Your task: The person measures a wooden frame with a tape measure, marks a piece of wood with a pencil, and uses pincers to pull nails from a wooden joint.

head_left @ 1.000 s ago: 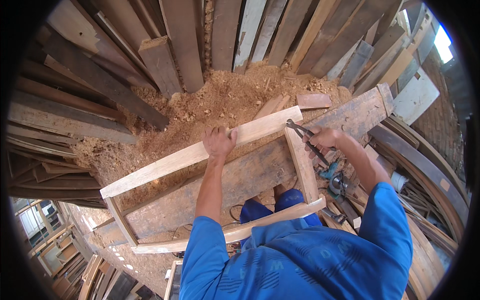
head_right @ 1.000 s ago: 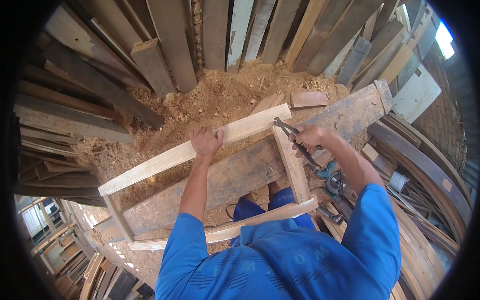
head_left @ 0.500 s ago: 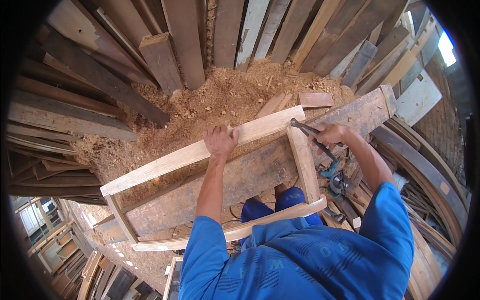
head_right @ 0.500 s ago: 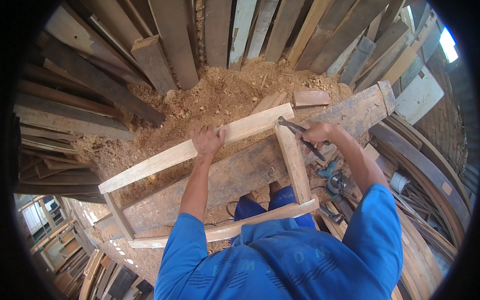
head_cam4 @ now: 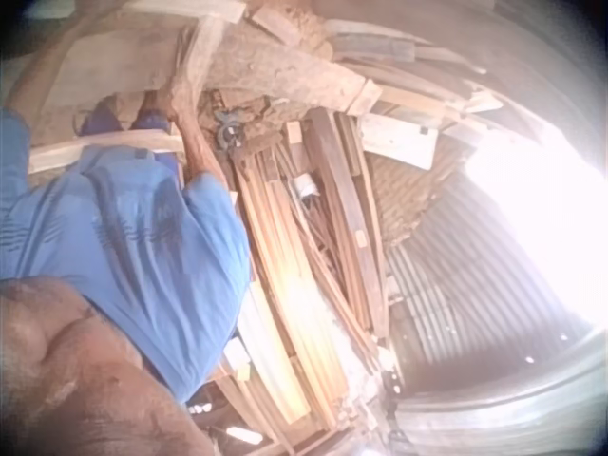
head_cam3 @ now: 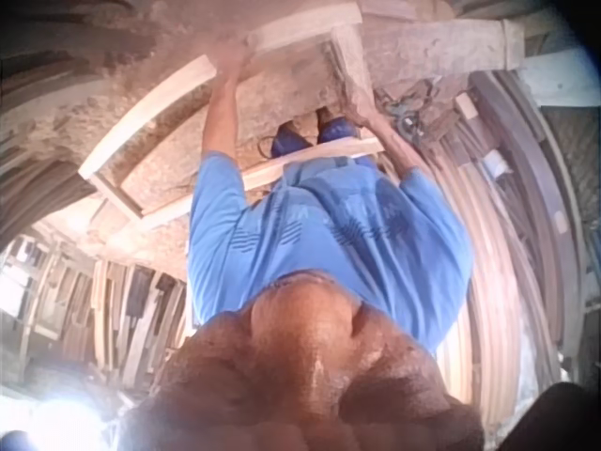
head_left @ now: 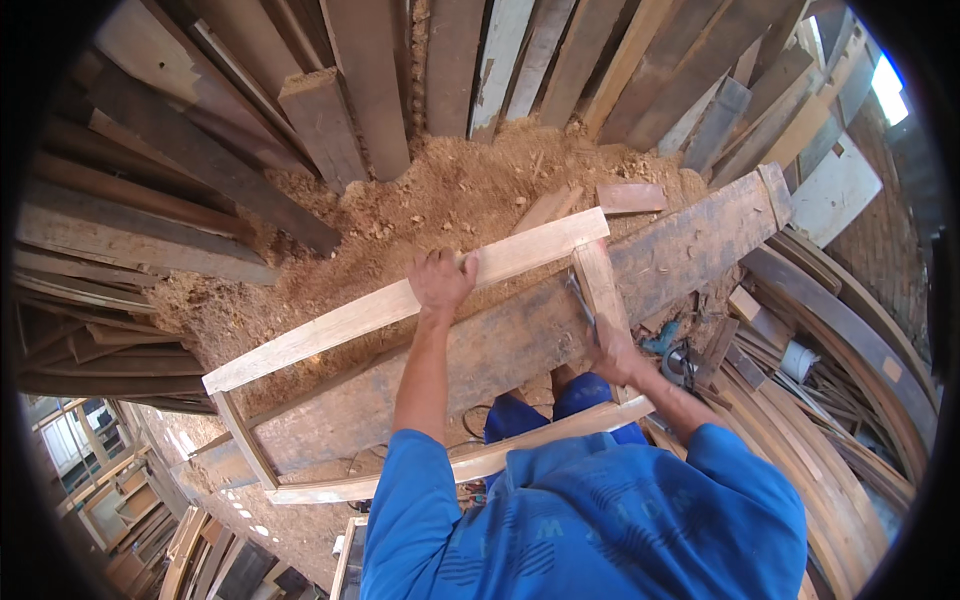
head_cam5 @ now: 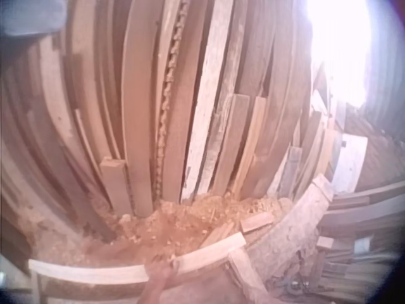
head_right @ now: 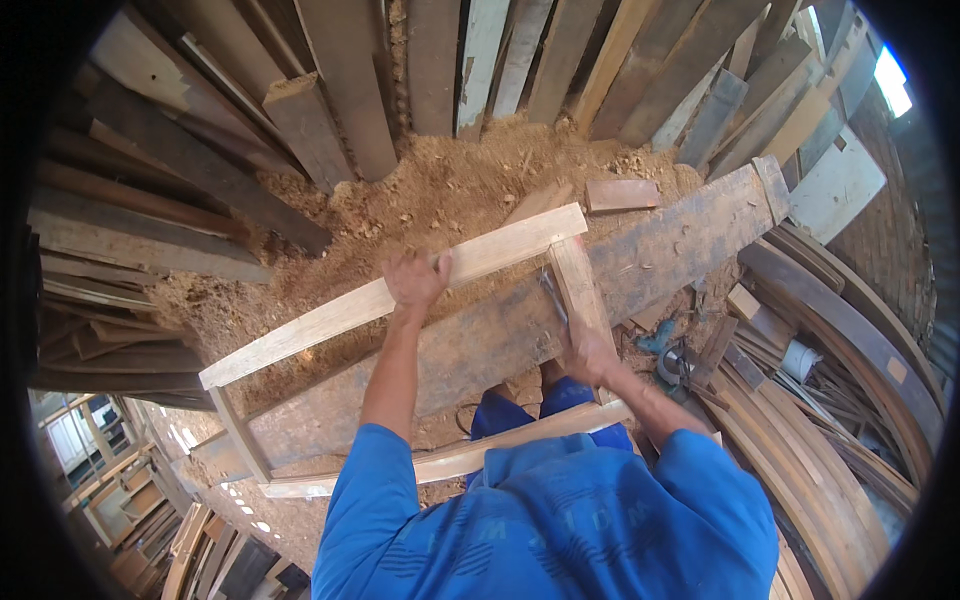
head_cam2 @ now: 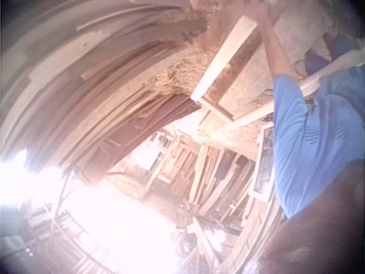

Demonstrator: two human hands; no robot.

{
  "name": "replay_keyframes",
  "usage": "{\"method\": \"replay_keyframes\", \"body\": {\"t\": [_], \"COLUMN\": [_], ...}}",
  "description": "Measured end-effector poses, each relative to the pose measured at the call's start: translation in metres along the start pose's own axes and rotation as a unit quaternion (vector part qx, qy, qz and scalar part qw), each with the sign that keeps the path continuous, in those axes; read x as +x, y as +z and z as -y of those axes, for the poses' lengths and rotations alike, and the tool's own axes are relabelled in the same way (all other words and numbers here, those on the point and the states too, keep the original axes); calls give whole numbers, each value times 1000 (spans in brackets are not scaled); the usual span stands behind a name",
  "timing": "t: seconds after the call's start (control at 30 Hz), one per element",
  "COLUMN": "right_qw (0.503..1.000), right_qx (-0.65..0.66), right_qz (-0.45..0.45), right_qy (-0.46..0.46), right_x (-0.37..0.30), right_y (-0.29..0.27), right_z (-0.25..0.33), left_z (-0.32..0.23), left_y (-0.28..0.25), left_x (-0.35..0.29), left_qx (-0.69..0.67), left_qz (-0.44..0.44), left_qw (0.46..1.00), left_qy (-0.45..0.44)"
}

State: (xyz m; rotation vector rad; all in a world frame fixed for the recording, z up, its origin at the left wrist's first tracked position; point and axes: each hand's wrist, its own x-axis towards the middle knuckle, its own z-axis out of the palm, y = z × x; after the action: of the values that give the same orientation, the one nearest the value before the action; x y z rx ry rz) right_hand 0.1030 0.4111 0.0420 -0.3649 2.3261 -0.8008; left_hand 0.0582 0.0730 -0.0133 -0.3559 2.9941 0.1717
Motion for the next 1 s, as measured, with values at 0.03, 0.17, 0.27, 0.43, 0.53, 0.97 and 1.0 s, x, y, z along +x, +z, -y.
{"method": "replay_keyframes", "body": {"t": [0.03,0.17,0.27,0.43,0.53,0.97,1.0], "right_qw": [999,991,974,929,909,955,951], "right_qx": [24,29,-80,-186,-216,222,231], "right_qz": [2,-130,-175,-242,-253,-186,-195], "right_qy": [30,30,123,208,251,71,68], "right_x": [-12,-26,-2,38,44,-35,-40], "right_y": [6,-2,-36,-66,-58,4,10], "right_z": [6,-12,-74,-125,-123,72,84], "left_z": [-2,3,7,10,9,-105,-112], "left_y": [0,3,9,2,-10,-15,-18], "left_x": [-1,-2,0,-2,-8,-117,-123], "left_qx": [-2,-23,-43,-73,-95,-931,-928], "left_qz": [2,-18,-36,-161,-243,263,275], "left_qw": [1000,1000,998,984,965,150,149], "left_qy": [1,9,6,7,4,-201,-201]}}
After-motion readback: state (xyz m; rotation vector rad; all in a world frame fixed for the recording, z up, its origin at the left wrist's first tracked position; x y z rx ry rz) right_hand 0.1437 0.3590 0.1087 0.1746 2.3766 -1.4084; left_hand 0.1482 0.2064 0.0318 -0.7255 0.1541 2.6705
